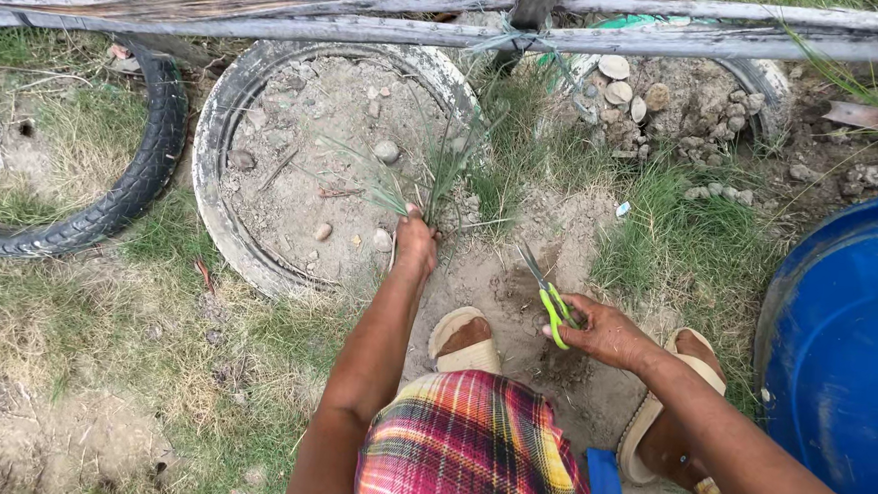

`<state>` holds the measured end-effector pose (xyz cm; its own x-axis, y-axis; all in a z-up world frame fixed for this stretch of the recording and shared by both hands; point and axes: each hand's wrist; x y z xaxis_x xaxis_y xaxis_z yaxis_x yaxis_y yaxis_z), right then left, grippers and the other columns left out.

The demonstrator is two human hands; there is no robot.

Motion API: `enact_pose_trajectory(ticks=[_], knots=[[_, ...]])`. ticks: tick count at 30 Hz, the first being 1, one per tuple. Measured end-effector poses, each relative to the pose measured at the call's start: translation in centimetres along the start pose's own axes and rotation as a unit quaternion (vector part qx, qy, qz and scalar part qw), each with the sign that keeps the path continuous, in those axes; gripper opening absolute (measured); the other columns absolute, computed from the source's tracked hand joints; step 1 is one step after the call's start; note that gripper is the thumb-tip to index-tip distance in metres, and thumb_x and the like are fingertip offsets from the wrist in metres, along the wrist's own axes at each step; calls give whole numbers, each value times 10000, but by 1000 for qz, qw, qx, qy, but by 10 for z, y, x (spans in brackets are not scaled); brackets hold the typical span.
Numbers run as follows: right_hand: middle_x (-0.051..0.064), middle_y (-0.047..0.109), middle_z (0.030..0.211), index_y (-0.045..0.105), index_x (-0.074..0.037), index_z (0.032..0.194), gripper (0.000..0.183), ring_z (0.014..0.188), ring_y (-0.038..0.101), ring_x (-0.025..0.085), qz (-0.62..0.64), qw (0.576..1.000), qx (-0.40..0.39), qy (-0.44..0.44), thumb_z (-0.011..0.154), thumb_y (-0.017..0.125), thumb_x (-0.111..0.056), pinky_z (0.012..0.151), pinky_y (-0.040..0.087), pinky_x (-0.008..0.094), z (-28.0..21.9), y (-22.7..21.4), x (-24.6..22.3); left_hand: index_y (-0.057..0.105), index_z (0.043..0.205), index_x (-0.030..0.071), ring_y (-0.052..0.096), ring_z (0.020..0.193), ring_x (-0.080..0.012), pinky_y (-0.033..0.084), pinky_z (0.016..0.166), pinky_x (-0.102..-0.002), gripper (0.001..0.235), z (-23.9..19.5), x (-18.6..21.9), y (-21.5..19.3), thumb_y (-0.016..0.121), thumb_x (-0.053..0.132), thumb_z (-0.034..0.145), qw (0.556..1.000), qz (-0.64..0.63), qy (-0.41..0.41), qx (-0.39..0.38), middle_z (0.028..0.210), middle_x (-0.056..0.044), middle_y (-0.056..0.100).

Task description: The person uses scissors to cut weeds and grass growing inside old tires used as planters, pulling the cut material away by hand.

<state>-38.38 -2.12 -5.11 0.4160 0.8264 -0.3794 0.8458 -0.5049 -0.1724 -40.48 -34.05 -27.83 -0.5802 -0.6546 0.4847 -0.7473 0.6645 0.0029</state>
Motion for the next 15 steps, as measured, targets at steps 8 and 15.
enact_pose_trajectory(ticks=[8,15], knots=[[92,733,1137,561,-202,1446,793,960,680,178,27,997,16,-65,770,787,-549,895,536,337,20,16,10,459,966,53,475,651,-183,475,565,-349,421,-9,26,-86,340,399,1175,973,-64,213,-62,828,-97,484],[89,732,1183,483,-171,1489,860,1059,675,171,43,995,19,-83,780,817,-526,942,527,329,17,26,18,306,1447,96,607,905,-228,567,704,-364,718,-63,106,-66,587,-131,828,933,297,200,18,1332,-136,435]])
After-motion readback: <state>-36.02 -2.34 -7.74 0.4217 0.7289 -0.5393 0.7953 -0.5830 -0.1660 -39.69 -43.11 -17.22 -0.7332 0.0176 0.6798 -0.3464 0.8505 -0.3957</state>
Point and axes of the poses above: each hand's wrist, its own z-axis towards the middle knuckle, its own y-axis out of the palm, x = y × z
